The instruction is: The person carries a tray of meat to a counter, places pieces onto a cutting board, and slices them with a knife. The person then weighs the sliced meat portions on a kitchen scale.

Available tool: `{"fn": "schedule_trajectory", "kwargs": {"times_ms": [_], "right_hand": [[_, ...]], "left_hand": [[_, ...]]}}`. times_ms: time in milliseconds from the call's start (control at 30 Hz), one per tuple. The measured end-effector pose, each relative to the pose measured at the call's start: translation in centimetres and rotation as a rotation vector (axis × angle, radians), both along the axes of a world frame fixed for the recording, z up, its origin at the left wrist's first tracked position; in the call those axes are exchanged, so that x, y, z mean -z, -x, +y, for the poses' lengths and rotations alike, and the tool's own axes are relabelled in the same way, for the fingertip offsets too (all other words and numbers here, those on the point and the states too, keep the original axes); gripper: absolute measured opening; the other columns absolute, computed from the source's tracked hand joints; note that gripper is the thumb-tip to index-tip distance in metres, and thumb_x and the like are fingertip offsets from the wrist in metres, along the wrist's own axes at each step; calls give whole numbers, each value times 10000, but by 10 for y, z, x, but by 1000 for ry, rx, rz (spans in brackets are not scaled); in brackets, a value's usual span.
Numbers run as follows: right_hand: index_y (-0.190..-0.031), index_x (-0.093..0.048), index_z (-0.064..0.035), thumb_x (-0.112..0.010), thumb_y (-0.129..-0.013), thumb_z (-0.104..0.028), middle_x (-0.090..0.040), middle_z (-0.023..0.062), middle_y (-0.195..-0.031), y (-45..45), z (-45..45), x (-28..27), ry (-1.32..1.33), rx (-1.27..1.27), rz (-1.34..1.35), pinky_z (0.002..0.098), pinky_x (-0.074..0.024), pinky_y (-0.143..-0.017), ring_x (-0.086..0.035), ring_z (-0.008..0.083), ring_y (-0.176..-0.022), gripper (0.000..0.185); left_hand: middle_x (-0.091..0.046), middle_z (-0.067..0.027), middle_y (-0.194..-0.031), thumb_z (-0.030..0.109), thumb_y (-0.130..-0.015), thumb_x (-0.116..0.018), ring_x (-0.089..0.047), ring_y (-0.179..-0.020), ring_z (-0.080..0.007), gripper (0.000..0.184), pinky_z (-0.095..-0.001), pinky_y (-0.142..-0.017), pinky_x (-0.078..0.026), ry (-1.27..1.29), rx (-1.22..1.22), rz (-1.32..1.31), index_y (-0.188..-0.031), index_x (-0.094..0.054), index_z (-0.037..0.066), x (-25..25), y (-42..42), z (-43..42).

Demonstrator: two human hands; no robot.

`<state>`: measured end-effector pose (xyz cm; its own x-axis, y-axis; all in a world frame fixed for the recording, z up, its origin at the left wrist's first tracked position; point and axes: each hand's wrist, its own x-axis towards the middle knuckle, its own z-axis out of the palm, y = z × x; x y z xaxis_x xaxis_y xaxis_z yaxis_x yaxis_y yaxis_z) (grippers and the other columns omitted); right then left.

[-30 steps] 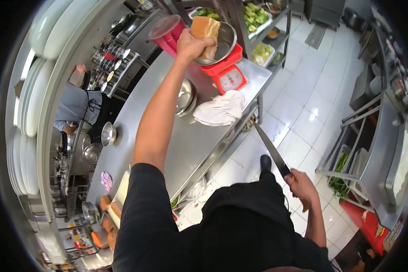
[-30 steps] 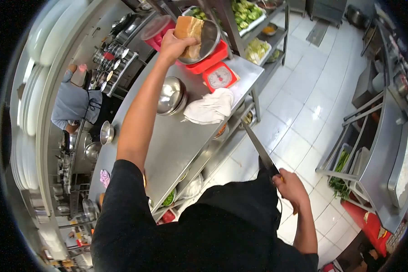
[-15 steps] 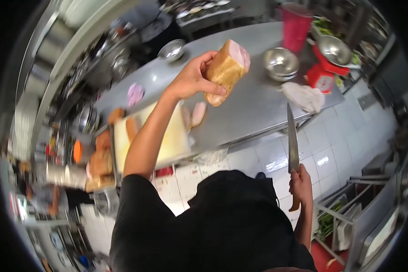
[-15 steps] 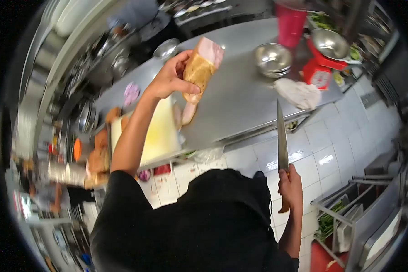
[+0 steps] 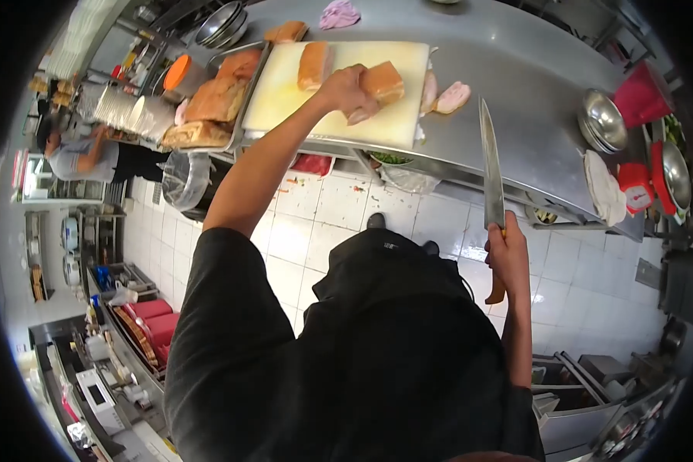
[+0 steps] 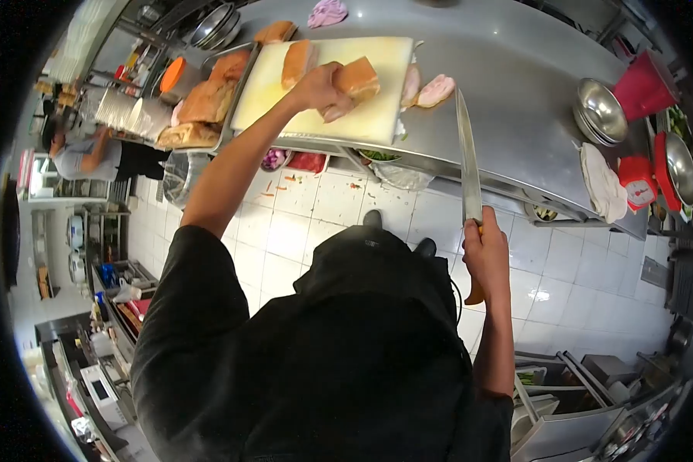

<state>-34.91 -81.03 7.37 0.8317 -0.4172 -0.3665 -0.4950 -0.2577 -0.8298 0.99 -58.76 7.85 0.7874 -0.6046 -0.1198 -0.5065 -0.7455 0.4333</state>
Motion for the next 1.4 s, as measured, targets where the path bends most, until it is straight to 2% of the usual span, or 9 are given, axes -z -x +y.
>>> {"fn": "schedule_trajectory", "kwargs": {"times_ms": [233, 367, 467, 600, 767, 1100, 1200, 1300, 1400], "right_hand": [[-981, -480, -36, -468, -934, -170, -515, 73, -582, -33, 39, 2, -5, 2, 32, 320, -431, -450, -514, 161, -467, 142], [-996, -485, -30, -475, -934, -169, -533, 89, -586, -49, 70, 7, -26, 48, 60, 337, -450, -454, -527, 184, -458, 153], [-1008, -486, -28, -479, -937, -160, -531, 85, -592, -59, 94, 12, -71, 100, 67, 332, -445, -450, -523, 183, -451, 151], [-1026, -485, -24, -490, -935, -150, -554, 103, -602, -65, 117, 20, -41, 121, 100, 336, -442, -447, -551, 182, -460, 156], [-1027, -483, -37, -505, -915, -152, -606, 225, -695, -65, 129, 28, 40, 100, 140, 484, -445, -634, -599, 445, -700, 162], [-1083, -478, -18, -505, -898, -155, -632, 259, -758, -67, 119, 18, 125, -15, 180, 539, -455, -699, -604, 478, -776, 232], [-1041, -466, -33, -467, -926, -148, -547, 106, -610, -68, 116, 20, 175, -42, 160, 364, -455, -485, -554, 203, -483, 162], [-1119, -440, -8, -488, -887, -128, -623, 277, -753, -78, 111, 7, 181, -95, 215, 563, -448, -701, -594, 494, -765, 266], [-1103, -440, -14, -480, -881, -112, -615, 288, -751, -95, 102, 8, 397, -141, 165, 574, -441, -694, -586, 502, -760, 247]], "left_hand": [[-567, -198, -1202, 242, -702, -750, -633, -968, -277, 761, -361, -836, -516, 209, -458, 627, -1330, -427, -40, -12, -9, 28], [-562, -204, -1196, 218, -726, -732, -578, -1083, -306, 693, -374, -932, -467, -23, 209, -116, -1341, -456, 56, -5, -32, 71], [-564, -228, -1176, 314, -703, -765, -579, -1061, -333, 753, -382, -933, -462, 38, 265, -60, -1301, -460, -27, -7, -37, 76], [-447, -330, -1283, 444, -630, -789, -468, -1218, -401, 995, -383, -990, -427, 124, -204, 131, -1303, -355, -147, -2, 11, 46], [-340, -349, -1346, 458, -634, -789, -386, -1261, -450, 1084, -396, -1006, -409, 198, -248, 101, -1344, -243, -152, 33, 34, 14], [-524, -205, -1231, 217, -669, -789, -524, -1146, -324, 836, -344, -979, -433, 293, 361, 189, -1379, -408, -3, 47, -39, 62], [-524, -173, -1194, 144, -687, -801, -552, -1076, -264, 813, -330, -958, -445, 311, 281, 117, -1392, -413, 33, 47, -30, 66], [-531, -159, -1187, 166, -700, -806, -552, -1059, -263, 775, -335, -959, -433, 367, 246, 136, -1371, -446, 23, 51, -23, 65], [-536, -147, -1218, 192, -735, -794, -549, -1064, -252, 734, -334, -947, -433, 413, 189, 193, -1365, -459, 21, 49, -18, 62]]}}
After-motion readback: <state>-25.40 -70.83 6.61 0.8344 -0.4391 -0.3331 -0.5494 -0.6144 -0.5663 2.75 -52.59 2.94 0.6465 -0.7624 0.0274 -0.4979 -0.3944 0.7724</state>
